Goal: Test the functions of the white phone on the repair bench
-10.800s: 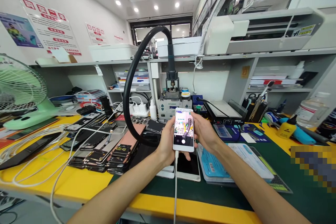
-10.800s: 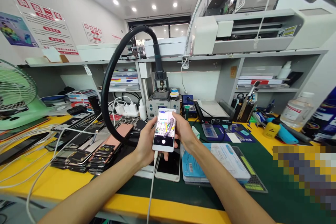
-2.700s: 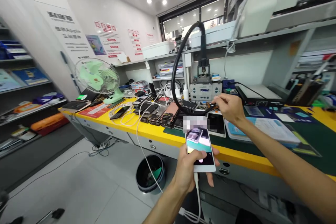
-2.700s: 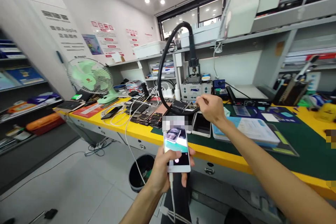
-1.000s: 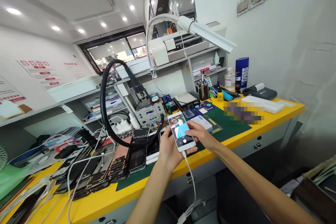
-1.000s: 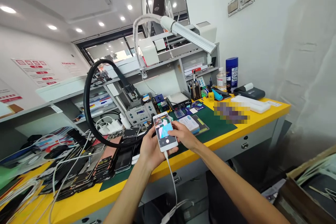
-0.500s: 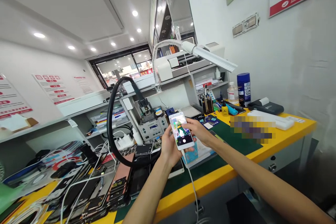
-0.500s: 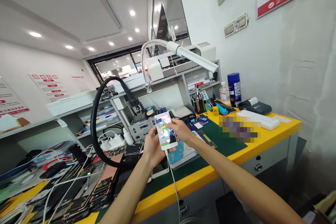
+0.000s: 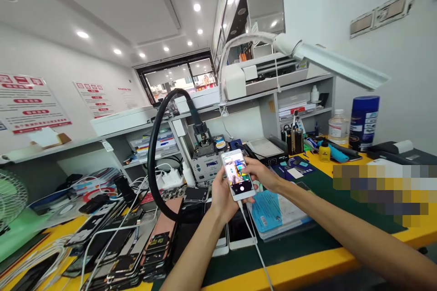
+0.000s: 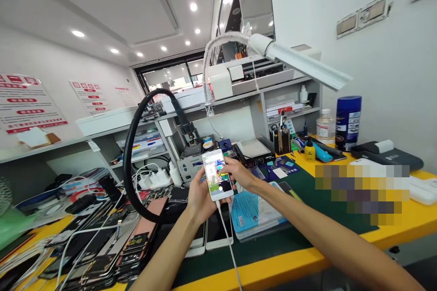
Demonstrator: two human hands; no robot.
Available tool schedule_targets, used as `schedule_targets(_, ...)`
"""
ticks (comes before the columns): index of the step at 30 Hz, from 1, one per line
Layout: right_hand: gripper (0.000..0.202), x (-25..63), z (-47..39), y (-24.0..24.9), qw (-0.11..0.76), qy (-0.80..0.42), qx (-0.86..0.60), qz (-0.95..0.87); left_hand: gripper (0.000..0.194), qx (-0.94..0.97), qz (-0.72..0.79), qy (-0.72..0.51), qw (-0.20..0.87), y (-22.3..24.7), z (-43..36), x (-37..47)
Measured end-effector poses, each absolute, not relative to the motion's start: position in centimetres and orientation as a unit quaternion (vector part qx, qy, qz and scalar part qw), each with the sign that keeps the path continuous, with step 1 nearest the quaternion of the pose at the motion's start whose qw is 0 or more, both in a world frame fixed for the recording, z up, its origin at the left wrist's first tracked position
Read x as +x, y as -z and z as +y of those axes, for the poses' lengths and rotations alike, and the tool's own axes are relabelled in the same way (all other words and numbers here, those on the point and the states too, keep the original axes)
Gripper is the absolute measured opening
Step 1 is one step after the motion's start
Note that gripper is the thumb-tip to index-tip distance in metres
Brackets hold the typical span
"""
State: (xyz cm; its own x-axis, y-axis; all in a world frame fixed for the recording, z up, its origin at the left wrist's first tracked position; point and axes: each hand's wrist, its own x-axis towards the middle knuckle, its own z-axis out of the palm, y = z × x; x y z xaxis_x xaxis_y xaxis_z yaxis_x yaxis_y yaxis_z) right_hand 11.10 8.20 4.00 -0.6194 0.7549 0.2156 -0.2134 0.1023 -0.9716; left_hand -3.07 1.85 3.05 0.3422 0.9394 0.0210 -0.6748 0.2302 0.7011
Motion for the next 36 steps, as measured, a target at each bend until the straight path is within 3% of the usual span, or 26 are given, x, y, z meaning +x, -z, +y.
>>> schedule_targets(14,0.037,11.5,6.2,-2.7,0.398,-0.579,-0.249,-0.667,0.055,0.279,0.245,-0.544,0.752,-1.9,1.5,-2.2)
schedule_targets(23,0.051,11.6,5.7,-2.8,0.349,-0.656,-0.218,-0.633,0.055,0.275,0.259,-0.552,0.743,-1.9,1.1,-2.0)
schedule_targets(31,0.036,11.6,5.4,-2.8,0.374,-0.626,-0.246,-0.638,0.059,0.237,0.269,-0.562,0.745,-2.4,0.5,-1.3)
schedule_targets(36,0.040,11.7,5.6,-2.5,0.352,-0.677,-0.263,-0.591,0.060,0.228,0.248,-0.556,0.760,-2.5,0.2,-1.0)
